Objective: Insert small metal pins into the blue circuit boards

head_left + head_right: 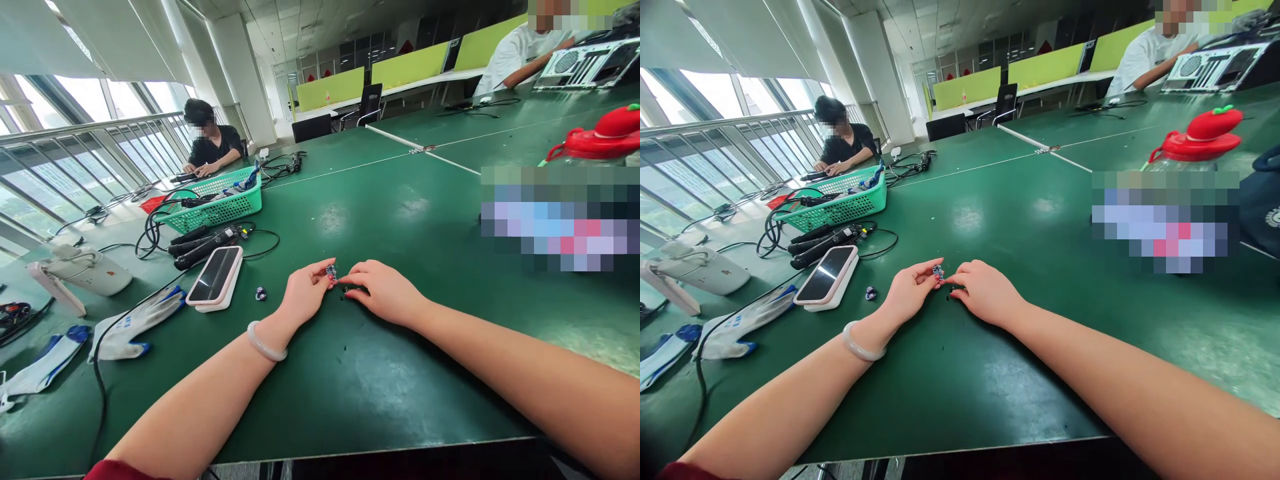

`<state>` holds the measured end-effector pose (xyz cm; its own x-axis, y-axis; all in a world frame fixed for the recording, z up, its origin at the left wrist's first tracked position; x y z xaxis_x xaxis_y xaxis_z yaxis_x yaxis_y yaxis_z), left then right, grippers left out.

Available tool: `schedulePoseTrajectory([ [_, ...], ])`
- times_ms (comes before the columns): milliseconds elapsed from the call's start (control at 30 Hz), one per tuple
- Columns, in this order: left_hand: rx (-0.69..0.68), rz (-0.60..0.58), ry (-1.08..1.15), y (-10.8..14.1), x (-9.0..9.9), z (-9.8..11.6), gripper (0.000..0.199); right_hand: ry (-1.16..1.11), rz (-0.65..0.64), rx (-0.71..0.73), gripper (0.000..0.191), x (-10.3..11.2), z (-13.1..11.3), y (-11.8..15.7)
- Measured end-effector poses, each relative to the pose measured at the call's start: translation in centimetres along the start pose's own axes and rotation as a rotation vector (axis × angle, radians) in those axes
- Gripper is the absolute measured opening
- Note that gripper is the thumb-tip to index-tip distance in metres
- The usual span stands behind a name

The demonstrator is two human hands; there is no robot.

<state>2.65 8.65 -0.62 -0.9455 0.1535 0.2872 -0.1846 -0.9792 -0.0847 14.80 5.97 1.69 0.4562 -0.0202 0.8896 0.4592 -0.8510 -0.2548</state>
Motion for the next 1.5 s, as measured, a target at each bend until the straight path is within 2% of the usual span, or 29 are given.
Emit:
schedulePoseTrajectory([
  [167, -0.014, -0.007, -0.067, 0.1, 0.2, 0.2, 0.042, 0.09, -0.049, 0.063, 0.021, -0.8, -0.6, 0.1],
  [333, -0.116, -0.057, -0.24, 0.3, -0.1, 1.3, 0.036, 0.011, -0.036, 0.051, 0.03, -0.2, -0.2, 0.6],
  [433, -0.156, -0.076, -0.285, 0.4, -0.2, 1.8, 0.031, -0.139, 0.014, -0.028, 0.029, 0.9, 0.6, 0.6],
  [533, -0.154, -0.09, -0.276, 0.5, -0.3, 1.9, 0.03, -0.328, 0.065, -0.174, 0.018, 1.7, 2.0, 0.5],
  [667, -0.14, -0.109, -0.26, 0.6, -0.5, 1.9, 0.031, -0.553, 0.05, -0.327, 0.01, 1.3, 3.4, 0.5],
  [867, -0.149, -0.134, -0.257, 0.8, -0.8, 2.1, 0.031, -0.78, -0.016, -0.391, 0.01, 0.2, 3.8, 0.4],
  [1067, -0.178, -0.14, -0.283, 0.9, -1.0, 2.4, 0.031, -0.746, -0.015, -0.35, 0.006, 0.0, 3.1, 0.5],
  [1333, -0.266, -0.173, -0.429, 1.5, -1.5, 3.9, 0.031, -0.486, 0.026, -0.213, 0.007, 0.9, 1.8, 0.5],
  [1500, -0.33, -0.163, -0.48, 1.6, -1.6, 4.5, 0.032, -0.492, 0.035, -0.199, 0.009, 1.0, 1.6, 0.6],
])
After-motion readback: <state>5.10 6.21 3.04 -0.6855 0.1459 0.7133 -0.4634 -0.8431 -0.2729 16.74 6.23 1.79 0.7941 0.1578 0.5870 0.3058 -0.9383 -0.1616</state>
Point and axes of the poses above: each hand's wrist, its own y-axis away from the middle knuckle, its own x-axis out of the back of the hand, z = x × y, the point moved 9 cm from there along -y, towards the middle knuckle, and after that the axes turned 6 degrees about -x, right-handed, at the moved point
